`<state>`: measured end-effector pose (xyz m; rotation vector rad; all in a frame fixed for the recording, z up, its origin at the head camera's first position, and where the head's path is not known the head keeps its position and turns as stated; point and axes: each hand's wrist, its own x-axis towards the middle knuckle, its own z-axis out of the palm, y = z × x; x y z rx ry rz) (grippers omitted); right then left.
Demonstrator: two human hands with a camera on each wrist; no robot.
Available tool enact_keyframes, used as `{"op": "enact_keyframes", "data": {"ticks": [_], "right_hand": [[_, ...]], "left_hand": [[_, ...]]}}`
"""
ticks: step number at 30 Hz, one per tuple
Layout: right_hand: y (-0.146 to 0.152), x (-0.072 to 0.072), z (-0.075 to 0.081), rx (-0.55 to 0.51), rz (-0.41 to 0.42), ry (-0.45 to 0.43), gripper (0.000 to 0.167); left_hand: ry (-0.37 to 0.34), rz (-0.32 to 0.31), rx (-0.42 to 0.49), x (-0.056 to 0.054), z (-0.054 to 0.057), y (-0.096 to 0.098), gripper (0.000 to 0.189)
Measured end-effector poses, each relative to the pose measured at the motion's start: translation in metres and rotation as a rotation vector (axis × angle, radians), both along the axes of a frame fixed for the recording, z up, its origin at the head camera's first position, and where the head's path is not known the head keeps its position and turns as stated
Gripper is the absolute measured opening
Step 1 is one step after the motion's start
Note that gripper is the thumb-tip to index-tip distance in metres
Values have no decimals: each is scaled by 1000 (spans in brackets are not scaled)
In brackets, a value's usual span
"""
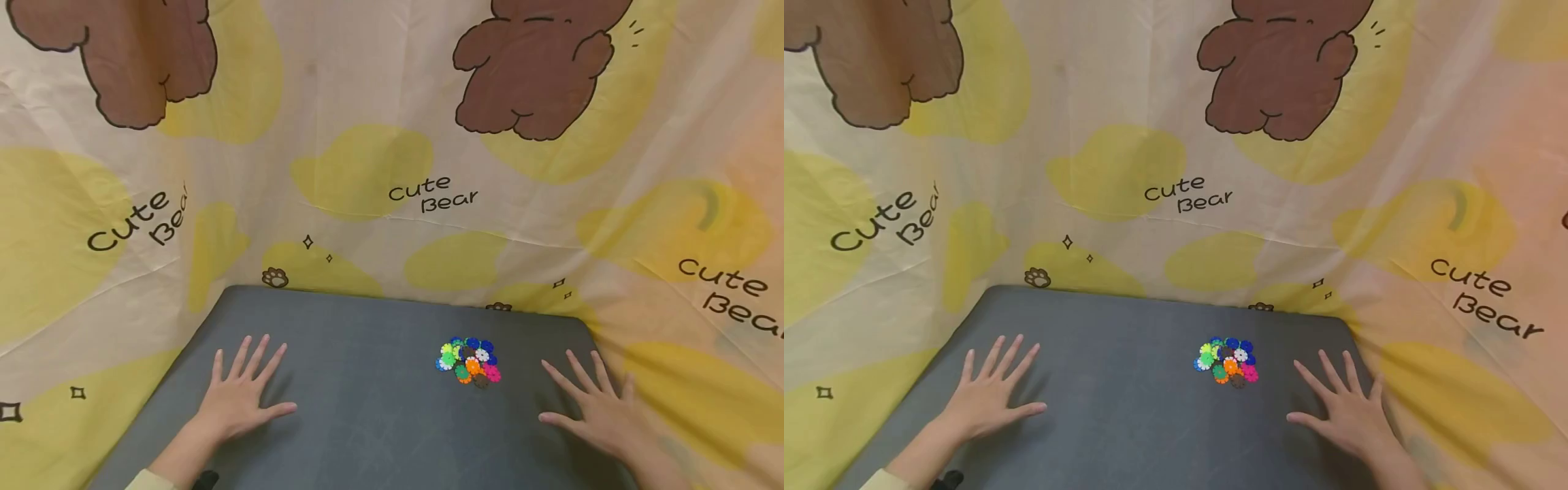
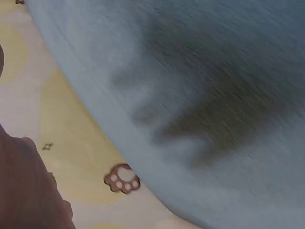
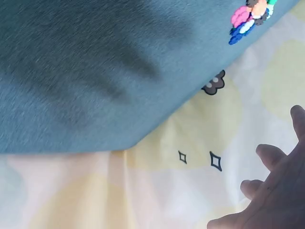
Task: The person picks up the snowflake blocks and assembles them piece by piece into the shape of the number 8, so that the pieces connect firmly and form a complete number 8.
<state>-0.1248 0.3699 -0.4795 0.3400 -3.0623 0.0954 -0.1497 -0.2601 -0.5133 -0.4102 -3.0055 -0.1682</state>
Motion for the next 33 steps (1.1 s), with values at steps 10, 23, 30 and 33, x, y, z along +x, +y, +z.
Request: {"op": "enact_keyframes", "data": {"ticks": [10, 23, 30, 33], "right_hand": [[-22, -9, -5, -104, 13, -4, 88], [-46, -25, -15, -205, 37, -62, 89], [-61, -38, -25, -251, 22, -79, 71], [-71, -45, -31, -271, -7, -101, 53]], "left_hand": [[-50, -90, 57, -25, -6, 55, 99], [-138, -269, 94, -46, -13, 135, 93], [-166, -282, 122, -53, -11, 189, 76], [-145, -246, 136, -56, -15, 215, 66]]}}
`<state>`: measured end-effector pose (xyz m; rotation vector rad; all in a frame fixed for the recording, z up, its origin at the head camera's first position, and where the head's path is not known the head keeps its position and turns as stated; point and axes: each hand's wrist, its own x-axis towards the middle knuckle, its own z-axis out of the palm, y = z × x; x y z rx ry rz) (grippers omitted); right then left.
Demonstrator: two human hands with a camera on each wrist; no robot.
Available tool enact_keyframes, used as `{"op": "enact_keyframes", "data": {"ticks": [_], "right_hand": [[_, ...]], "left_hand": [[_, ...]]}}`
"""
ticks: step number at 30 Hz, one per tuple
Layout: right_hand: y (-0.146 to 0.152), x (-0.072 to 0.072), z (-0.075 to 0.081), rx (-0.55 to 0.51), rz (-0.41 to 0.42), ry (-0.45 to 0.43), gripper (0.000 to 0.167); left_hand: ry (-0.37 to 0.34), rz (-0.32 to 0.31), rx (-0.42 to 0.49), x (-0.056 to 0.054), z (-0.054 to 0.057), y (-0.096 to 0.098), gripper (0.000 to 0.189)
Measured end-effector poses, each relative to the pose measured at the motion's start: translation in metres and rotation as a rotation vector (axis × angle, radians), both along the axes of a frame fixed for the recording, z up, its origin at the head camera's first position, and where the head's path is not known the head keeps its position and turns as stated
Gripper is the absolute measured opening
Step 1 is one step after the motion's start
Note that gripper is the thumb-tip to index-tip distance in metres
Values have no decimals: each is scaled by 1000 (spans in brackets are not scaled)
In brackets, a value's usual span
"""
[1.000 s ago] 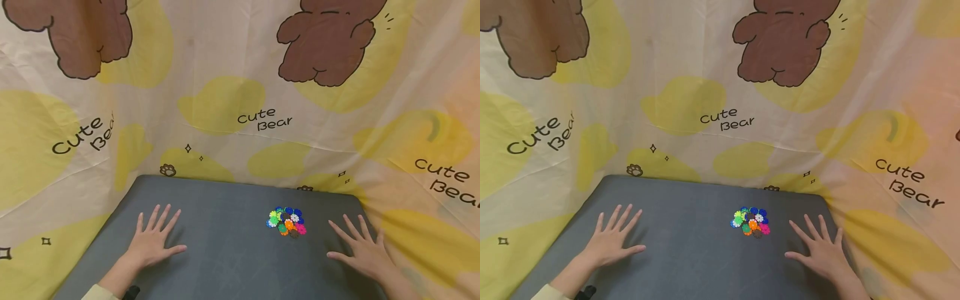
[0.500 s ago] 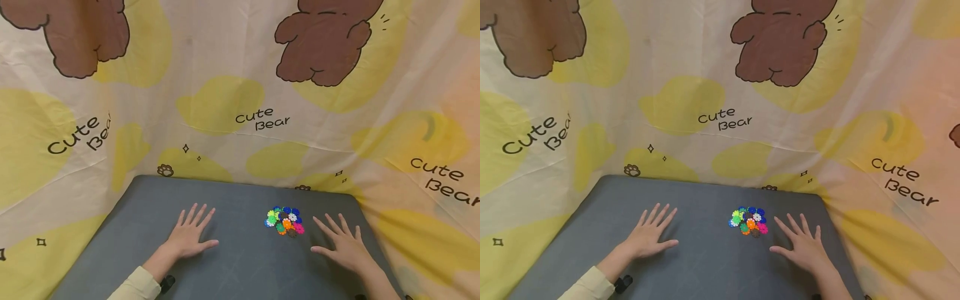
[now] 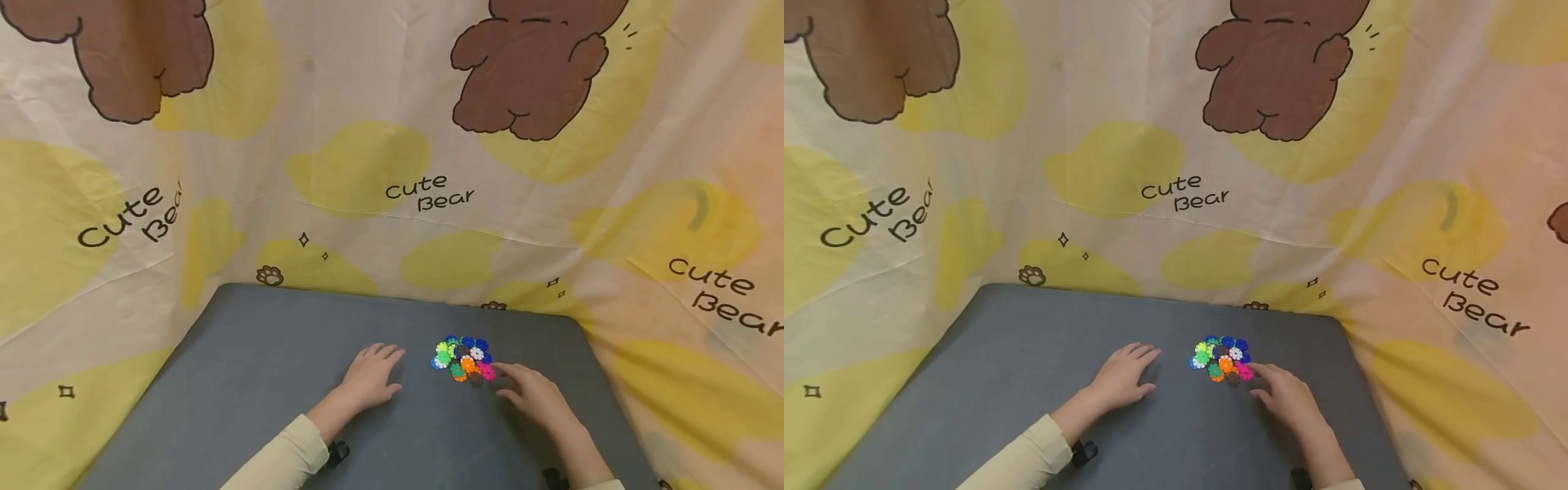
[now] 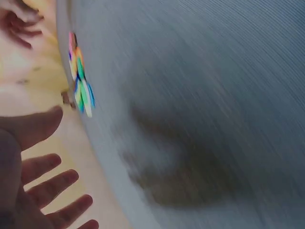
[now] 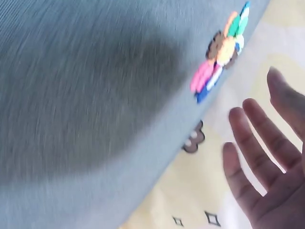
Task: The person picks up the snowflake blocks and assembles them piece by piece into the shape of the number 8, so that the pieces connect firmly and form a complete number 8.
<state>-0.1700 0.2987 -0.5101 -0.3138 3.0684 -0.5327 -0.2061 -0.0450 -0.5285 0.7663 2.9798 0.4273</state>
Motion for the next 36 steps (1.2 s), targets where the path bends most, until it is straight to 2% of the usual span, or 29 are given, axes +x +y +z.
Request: {"op": "enact_keyframes", "data": {"ticks": [4, 9, 15, 18, 20, 24, 26, 29, 31, 33, 34, 36], "right_hand": [[-13, -9, -11, -60, -40, -26, 39], [-23, -19, -28, -127, -68, -19, 37], [-28, -27, -43, -163, -128, -37, 33], [-29, -32, -48, -178, -144, -55, 31], [-31, -36, -50, -181, -154, -80, 29], [-35, -39, -52, -139, -159, -114, 25], [-36, -39, -51, -119, -175, -123, 23], [-37, -38, -49, -99, -194, -114, 25], [-37, -37, -48, -102, -209, -116, 29], [-39, -36, -47, -112, -215, -117, 29], [-40, -36, -47, -124, -220, -116, 28], [-43, -33, -46, -170, -235, -98, 25]], "left_hand": [[-21, 38, 45, -4, -3, 37, 55], [-48, 71, 85, -12, -8, 74, 49], [-43, 69, 109, -24, -29, 100, 54], [1, 68, 66, -26, -40, 107, 57], [51, 80, 30, -28, -47, 111, 51], [204, 108, -33, -27, -53, 114, 22], [304, 90, -79, -27, -54, 114, 11], [437, 34, -146, -27, -54, 113, 21], [489, 12, -161, -28, -53, 111, 21], [486, 18, -138, -30, -48, 108, 15], [466, 34, -94, -30, -45, 105, 12], [345, 95, 60, -31, -36, 100, 8]]}}
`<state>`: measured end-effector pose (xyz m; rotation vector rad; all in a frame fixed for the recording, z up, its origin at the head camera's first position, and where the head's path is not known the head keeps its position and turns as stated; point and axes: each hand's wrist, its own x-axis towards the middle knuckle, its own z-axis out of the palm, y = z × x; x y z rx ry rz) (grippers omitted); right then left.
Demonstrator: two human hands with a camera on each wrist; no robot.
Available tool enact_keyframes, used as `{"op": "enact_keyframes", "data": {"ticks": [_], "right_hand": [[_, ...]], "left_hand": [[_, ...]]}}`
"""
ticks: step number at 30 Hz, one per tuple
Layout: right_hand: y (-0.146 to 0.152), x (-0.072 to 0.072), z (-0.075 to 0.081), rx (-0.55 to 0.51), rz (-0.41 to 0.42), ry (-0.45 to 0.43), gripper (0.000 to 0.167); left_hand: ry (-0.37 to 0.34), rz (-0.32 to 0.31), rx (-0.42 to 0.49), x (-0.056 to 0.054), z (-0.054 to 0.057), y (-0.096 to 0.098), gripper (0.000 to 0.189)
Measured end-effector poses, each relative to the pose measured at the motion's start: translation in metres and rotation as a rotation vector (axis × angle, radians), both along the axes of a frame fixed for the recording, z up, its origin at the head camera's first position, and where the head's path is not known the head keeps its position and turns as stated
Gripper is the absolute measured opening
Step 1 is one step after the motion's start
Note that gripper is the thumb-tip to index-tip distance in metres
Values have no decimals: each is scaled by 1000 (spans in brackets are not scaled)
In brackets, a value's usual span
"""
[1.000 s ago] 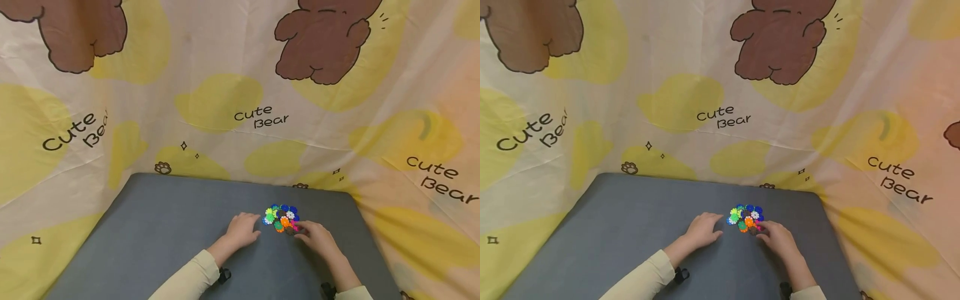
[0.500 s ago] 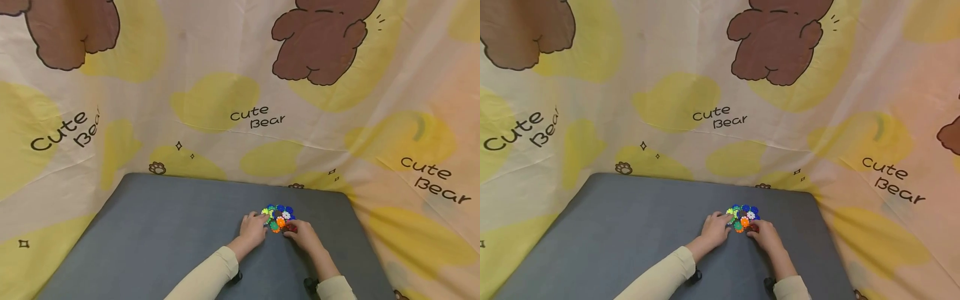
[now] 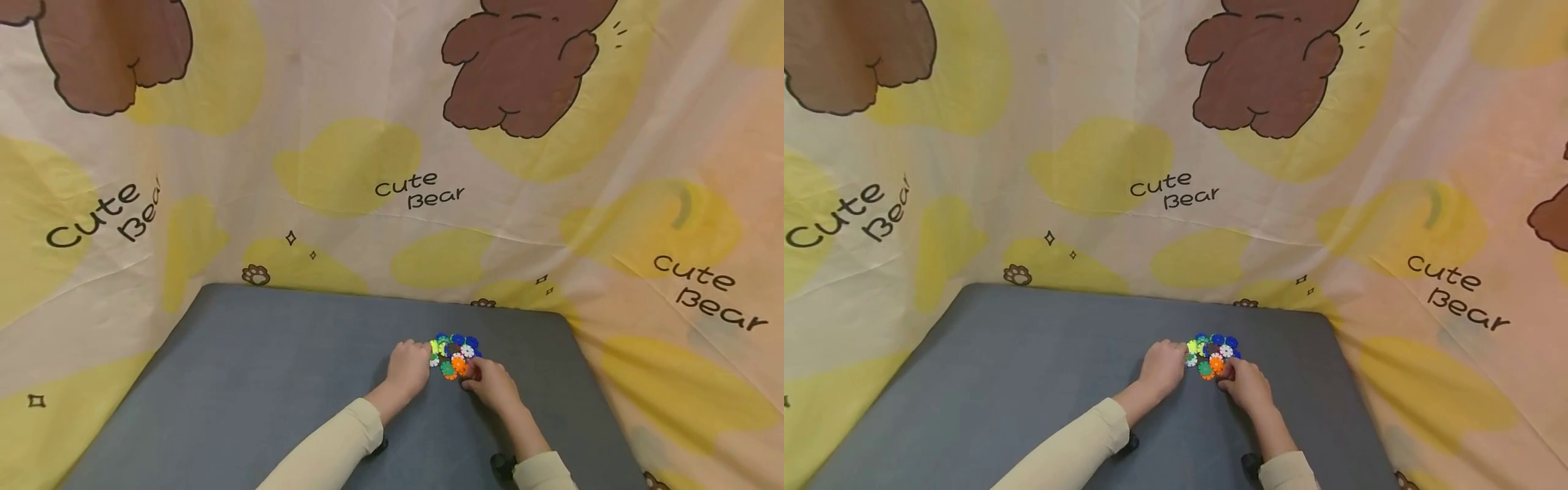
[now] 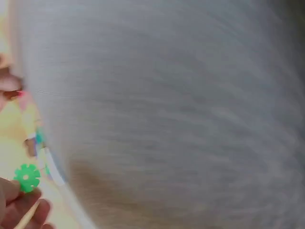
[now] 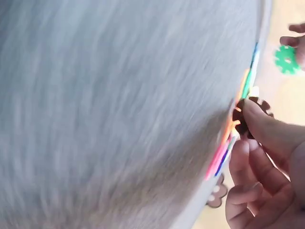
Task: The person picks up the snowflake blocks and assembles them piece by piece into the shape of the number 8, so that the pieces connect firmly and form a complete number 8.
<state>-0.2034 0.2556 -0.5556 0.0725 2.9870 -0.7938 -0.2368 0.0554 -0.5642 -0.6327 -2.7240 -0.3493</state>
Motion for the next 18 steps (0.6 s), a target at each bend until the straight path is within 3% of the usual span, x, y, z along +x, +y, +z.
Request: {"op": "enact_keyframes", "data": {"ticks": [5, 7, 10, 13, 18], "right_hand": [[-17, 6, 6, -154, -26, 88, 20], [-26, 9, 9, -211, -19, 118, 19], [-38, 13, 13, -250, -1, 179, 20], [-50, 18, 17, -277, 9, 232, 20], [-69, 24, 22, -391, 4, 299, 16]], "left_hand": [[-405, 87, 608, 6, 25, -22, 11], [-513, 99, 779, 9, 32, -33, 11], [-641, 93, 935, 15, 43, -47, 10], [-737, 91, 1034, 20, 50, -60, 13], [-827, 83, 1140, 33, 55, -77, 17]]}}
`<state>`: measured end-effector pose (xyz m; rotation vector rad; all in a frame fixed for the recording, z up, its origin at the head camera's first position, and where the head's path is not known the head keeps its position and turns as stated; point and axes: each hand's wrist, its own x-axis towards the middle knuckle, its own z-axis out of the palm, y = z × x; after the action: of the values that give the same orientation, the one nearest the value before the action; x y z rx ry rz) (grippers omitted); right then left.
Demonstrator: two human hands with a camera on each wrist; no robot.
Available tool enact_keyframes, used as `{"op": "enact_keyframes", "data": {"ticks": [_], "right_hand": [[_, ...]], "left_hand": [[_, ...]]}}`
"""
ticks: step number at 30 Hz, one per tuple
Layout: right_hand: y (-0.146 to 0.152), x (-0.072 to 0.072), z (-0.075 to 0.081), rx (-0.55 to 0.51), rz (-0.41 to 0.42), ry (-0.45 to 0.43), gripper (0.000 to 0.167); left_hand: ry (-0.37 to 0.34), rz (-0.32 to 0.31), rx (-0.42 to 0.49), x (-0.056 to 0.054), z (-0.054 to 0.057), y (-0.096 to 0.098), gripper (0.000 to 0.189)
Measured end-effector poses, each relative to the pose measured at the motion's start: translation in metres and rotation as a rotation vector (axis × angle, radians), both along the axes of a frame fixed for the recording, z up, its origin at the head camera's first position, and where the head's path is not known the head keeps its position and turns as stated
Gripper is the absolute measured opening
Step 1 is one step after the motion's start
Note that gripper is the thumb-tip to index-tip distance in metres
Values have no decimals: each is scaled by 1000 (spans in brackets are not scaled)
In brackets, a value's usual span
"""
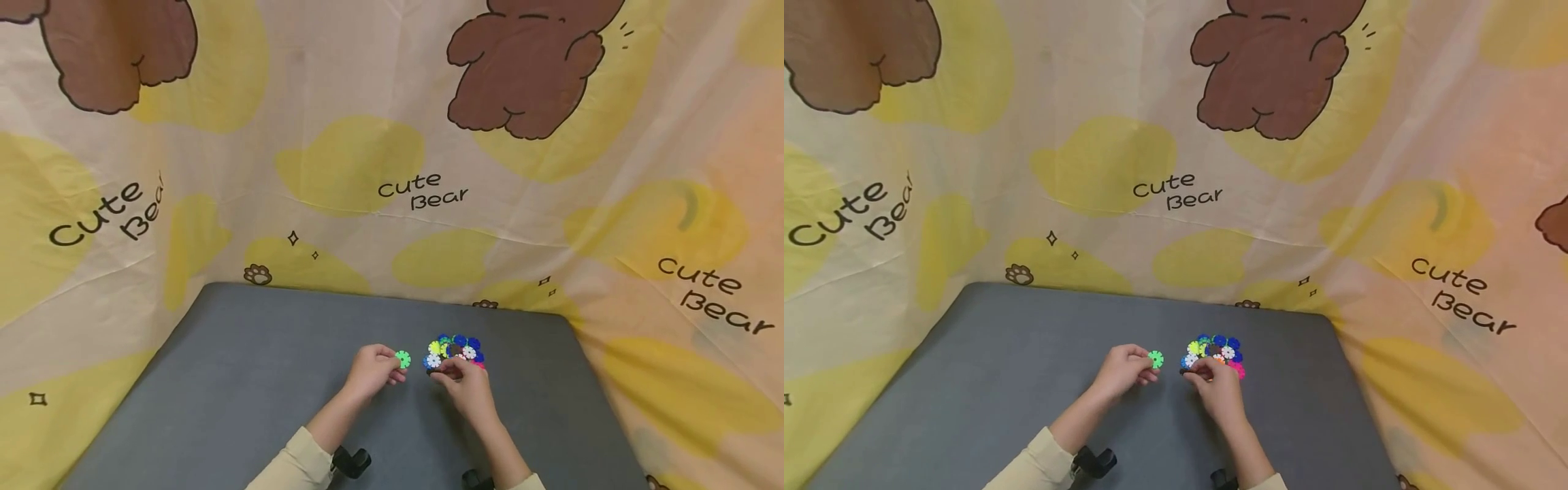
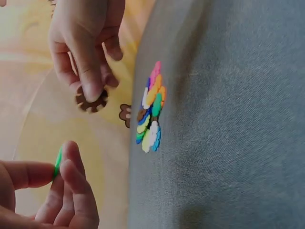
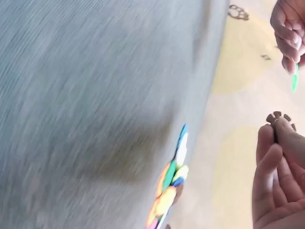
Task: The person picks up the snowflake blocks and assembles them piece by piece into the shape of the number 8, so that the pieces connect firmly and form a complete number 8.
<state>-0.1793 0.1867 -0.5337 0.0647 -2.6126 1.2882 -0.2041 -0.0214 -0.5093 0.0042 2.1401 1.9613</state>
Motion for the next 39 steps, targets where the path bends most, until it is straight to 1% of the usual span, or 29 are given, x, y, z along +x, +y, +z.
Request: {"op": "enact_keyframes", "data": {"ticks": [4, 6, 9, 14, 19, 22, 26, 29, 32, 36, 39], "right_hand": [[-14, 4, 5, -98, 24, 30, 13], [-20, 6, 7, -122, 39, 32, 12], [-28, 9, 10, -133, 48, 46, 11], [-37, 13, 11, -103, 49, 121, 10], [-41, 14, 12, -23, 53, 232, 12], [-42, 14, 13, 17, 82, 300, 12], [-42, 12, 11, 52, 125, 359, 12], [-42, 11, 7, 79, 154, 394, 13], [-41, 11, 4, 73, 180, 401, 13], [-41, 13, 3, 5, 207, 340, 11], [-40, 14, 5, -66, 216, 276, 9]], "left_hand": [[-18, -7, 65, 10, 1, -8, 22], [-7, 1, 91, 13, 0, -11, 25], [18, 11, 103, 17, 0, -13, 25], [50, 20, 87, 21, -2, -9, 21], [44, 45, 90, 23, -4, -6, 17], [37, 47, 94, 24, -3, -6, 14], [26, 39, 86, 24, -4, -8, 11], [3, 20, 85, 23, -6, -11, 10], [-42, -6, 102, 23, -9, -14, 8], [-129, -41, 153, 22, -12, -18, 9], [-202, -61, 219, 22, -14, -19, 10]]}}
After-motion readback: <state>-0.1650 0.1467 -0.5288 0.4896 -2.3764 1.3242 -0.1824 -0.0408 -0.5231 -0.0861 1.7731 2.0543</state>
